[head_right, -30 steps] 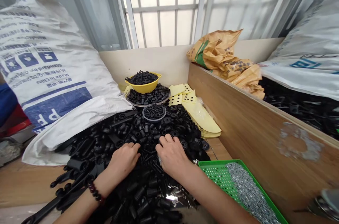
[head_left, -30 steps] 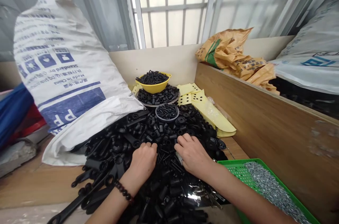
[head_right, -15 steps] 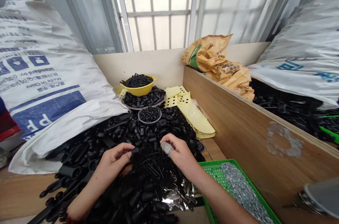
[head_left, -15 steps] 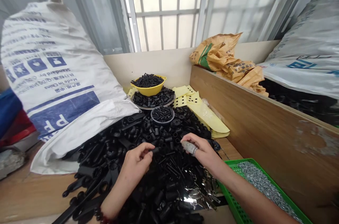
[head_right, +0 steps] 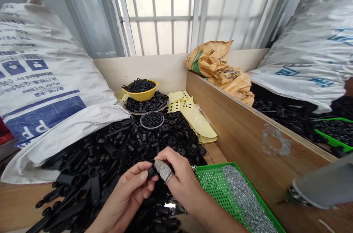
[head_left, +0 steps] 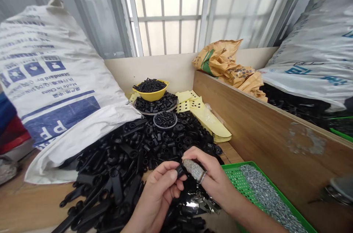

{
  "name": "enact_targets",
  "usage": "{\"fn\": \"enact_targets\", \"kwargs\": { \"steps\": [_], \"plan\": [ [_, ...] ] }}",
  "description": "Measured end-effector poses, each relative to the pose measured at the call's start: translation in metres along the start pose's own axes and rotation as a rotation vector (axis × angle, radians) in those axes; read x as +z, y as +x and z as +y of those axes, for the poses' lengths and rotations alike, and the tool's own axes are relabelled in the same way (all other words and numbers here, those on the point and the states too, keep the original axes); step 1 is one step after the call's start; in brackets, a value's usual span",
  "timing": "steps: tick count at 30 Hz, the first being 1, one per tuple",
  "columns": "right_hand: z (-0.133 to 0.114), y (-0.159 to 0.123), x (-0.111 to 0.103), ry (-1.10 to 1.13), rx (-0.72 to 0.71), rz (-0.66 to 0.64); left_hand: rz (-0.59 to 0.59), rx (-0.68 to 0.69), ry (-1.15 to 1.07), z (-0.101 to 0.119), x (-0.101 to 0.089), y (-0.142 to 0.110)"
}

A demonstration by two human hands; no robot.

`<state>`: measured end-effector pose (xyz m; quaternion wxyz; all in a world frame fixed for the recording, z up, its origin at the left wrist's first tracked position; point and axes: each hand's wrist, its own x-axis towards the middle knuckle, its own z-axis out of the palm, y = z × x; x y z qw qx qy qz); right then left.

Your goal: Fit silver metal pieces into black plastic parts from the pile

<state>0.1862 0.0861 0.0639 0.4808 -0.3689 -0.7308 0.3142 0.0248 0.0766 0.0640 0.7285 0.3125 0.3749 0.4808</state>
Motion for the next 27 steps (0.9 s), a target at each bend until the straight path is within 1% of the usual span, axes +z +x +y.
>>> {"fn": "enact_targets", "kwargs": {
  "steps": [2, 4, 7, 10, 12, 14, 17, 19, 21, 22, 24, 25, 27],
  "plan": [
    [-0.001, -0.006, -0.002, -0.119, -0.021, -0.064, 0.02, 0.017, 0.016, -0.002, 0.001, -0.002],
    [-0.003, -0.012, -0.005, -0.23, 0.03, -0.154, 0.028, 0.033, 0.056, -0.003, 0.001, -0.004],
    [-0.005, -0.019, -0.01, -0.347, 0.1, -0.273, 0.007, 0.045, 0.166, -0.005, -0.001, -0.007],
    [-0.007, -0.022, -0.013, -0.378, 0.073, -0.325, 0.0, 0.062, 0.286, -0.009, -0.004, -0.008],
    [-0.007, -0.024, -0.013, -0.327, 0.096, -0.347, -0.01, 0.097, 0.371, -0.012, -0.006, -0.008],
    [-0.008, -0.026, -0.013, -0.23, 0.184, -0.353, -0.049, 0.186, 0.491, -0.014, -0.008, -0.008],
    [-0.008, -0.033, -0.009, -0.058, 0.326, -0.301, -0.134, 0.428, 0.726, -0.014, -0.009, -0.01],
    [-0.007, -0.038, -0.006, 0.044, 0.372, -0.28, -0.172, 0.599, 0.852, -0.013, -0.009, -0.011],
    [-0.004, -0.043, -0.003, 0.07, 0.375, -0.275, -0.178, 0.698, 0.915, -0.013, -0.01, -0.013],
    [-0.002, -0.044, -0.002, 0.042, 0.354, -0.275, -0.173, 0.711, 0.926, -0.013, -0.01, -0.013],
    [0.002, -0.046, -0.001, -0.06, 0.255, -0.28, -0.149, 0.649, 0.913, -0.015, -0.011, -0.014],
    [0.004, -0.047, 0.0, -0.116, 0.174, -0.286, -0.134, 0.582, 0.884, -0.016, -0.012, -0.015],
    [0.008, -0.048, 0.001, -0.236, -0.002, -0.282, -0.104, 0.402, 0.774, -0.019, -0.012, -0.016]
  ]
}}
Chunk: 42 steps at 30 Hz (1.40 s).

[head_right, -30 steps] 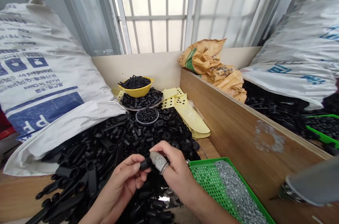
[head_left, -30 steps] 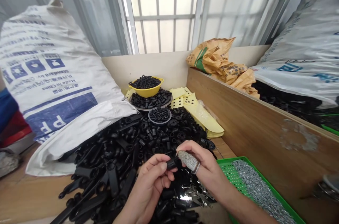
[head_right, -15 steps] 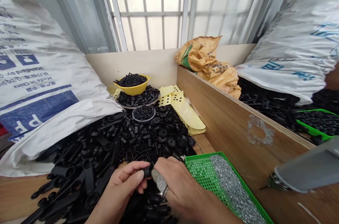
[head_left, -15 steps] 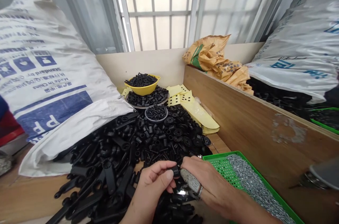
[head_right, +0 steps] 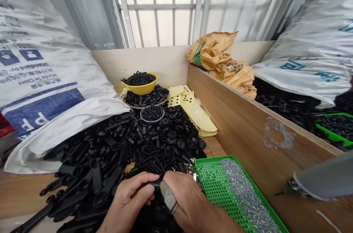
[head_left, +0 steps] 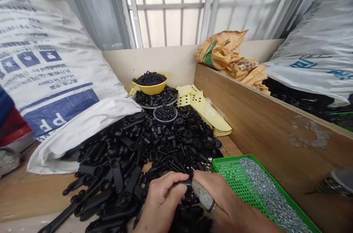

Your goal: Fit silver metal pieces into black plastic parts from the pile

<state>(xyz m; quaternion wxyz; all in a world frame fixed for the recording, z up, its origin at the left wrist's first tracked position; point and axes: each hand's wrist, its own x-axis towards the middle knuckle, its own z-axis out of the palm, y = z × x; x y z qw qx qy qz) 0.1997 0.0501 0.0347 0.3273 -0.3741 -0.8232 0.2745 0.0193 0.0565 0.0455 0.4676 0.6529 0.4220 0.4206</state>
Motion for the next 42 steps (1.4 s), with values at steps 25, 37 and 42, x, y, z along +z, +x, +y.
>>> {"fn": "enact_targets", "kwargs": {
  "steps": [25, 37, 42],
  "plan": [
    [-0.011, -0.004, 0.013, 0.264, 0.299, -0.085, 0.016, 0.242, 0.254, -0.006, -0.007, -0.017],
    [-0.011, 0.001, 0.014, 0.138, 0.25, -0.073, 0.023, 0.146, 0.301, -0.009, -0.006, -0.023],
    [-0.002, 0.017, 0.02, 0.069, 0.321, -0.103, -0.005, 0.158, 0.47, -0.01, -0.021, -0.008]
  ]
}}
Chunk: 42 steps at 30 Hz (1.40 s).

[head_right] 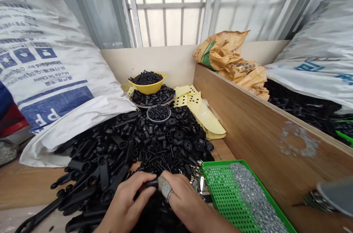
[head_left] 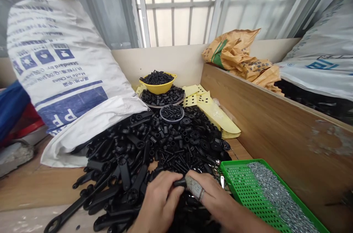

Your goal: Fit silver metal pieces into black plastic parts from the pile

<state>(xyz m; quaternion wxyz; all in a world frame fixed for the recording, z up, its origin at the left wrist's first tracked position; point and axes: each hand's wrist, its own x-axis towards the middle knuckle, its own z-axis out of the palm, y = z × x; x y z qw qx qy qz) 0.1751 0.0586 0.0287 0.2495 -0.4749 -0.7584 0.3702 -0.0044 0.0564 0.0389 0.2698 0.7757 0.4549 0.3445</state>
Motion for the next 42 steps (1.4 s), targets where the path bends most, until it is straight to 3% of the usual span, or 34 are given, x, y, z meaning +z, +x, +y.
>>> {"fn": "enact_targets", "kwargs": {
  "steps": [3, 6, 12, 18, 24, 30, 38, 42],
  "plan": [
    [0.002, 0.025, -0.008, -0.278, -0.067, -0.027, -0.029, -0.112, 0.138, -0.01, -0.011, 0.019],
    [0.004, 0.048, -0.017, -0.583, -0.102, 0.062, -0.068, -0.184, 0.22, -0.022, -0.016, 0.029],
    [0.009, 0.074, -0.02, -0.747, -0.1, 0.077, -0.117, -0.16, 0.296, -0.032, -0.017, 0.024],
    [0.01, 0.072, -0.019, -0.762, -0.168, 0.047, -0.105, -0.107, 0.32, -0.031, -0.025, 0.034],
    [0.003, 0.056, -0.021, -0.588, -0.333, 0.092, -0.162, -0.027, 0.333, -0.027, -0.015, 0.054],
    [0.01, 0.053, -0.029, -0.336, -0.23, 0.056, -0.194, -0.01, 0.32, -0.019, -0.018, 0.066],
    [0.014, 0.051, -0.044, -0.379, -0.155, 0.146, -0.072, -0.214, 0.472, -0.024, -0.014, 0.105],
    [0.016, 0.049, -0.045, -0.419, -0.17, 0.172, -0.035, -0.265, 0.409, -0.033, -0.012, 0.118]
  ]
}}
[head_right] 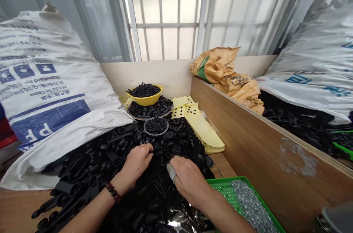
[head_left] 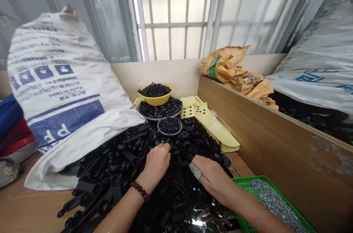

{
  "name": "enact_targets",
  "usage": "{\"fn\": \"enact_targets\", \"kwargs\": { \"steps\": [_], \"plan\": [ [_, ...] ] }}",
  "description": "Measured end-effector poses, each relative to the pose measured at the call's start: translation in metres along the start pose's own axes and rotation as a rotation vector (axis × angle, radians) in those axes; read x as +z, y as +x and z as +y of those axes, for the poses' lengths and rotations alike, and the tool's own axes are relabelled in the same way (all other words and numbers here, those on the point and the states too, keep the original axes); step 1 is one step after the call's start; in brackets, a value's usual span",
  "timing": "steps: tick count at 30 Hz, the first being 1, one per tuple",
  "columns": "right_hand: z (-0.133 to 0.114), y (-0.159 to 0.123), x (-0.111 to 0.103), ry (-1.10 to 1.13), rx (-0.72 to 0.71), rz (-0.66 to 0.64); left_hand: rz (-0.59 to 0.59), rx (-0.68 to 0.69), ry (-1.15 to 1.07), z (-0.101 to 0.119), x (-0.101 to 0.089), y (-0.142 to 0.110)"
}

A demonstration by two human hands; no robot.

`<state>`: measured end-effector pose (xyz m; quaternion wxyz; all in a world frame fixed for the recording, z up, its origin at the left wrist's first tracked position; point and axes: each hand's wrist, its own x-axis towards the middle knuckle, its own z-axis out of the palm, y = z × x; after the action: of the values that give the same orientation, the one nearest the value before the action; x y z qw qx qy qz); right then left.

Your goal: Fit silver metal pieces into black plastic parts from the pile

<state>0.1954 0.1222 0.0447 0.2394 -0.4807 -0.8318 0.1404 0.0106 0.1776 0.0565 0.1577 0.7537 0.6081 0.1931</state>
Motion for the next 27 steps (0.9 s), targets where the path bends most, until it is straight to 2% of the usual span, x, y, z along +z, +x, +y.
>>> {"fn": "enact_targets", "kwargs": {
  "steps": [3, 6, 10, 14, 20, 25, 27],
  "plan": [
    [-0.001, 0.0, -0.006, 0.035, 0.011, 0.034, 0.026, -0.016, -0.136, -0.009, -0.006, 0.001],
    [-0.006, -0.001, -0.015, 0.072, -0.009, 0.057, -0.014, -0.025, -0.338, -0.013, -0.016, -0.012],
    [-0.016, -0.006, -0.024, 0.059, -0.075, 0.065, -0.101, -0.04, -0.609, -0.003, -0.023, -0.039],
    [-0.022, -0.014, -0.026, 0.006, -0.121, 0.049, -0.15, -0.131, -1.022, 0.01, -0.024, -0.059],
    [-0.027, -0.028, -0.022, -0.05, -0.204, 0.041, -0.227, -0.057, -1.142, 0.023, -0.016, -0.072],
    [-0.027, -0.039, -0.01, -0.034, -0.283, 0.075, -0.307, -0.2, -1.215, 0.027, 0.001, -0.086],
    [-0.025, -0.043, -0.004, -0.021, -0.278, 0.079, -0.301, -0.246, -1.252, 0.027, 0.006, -0.091]
  ]
}}
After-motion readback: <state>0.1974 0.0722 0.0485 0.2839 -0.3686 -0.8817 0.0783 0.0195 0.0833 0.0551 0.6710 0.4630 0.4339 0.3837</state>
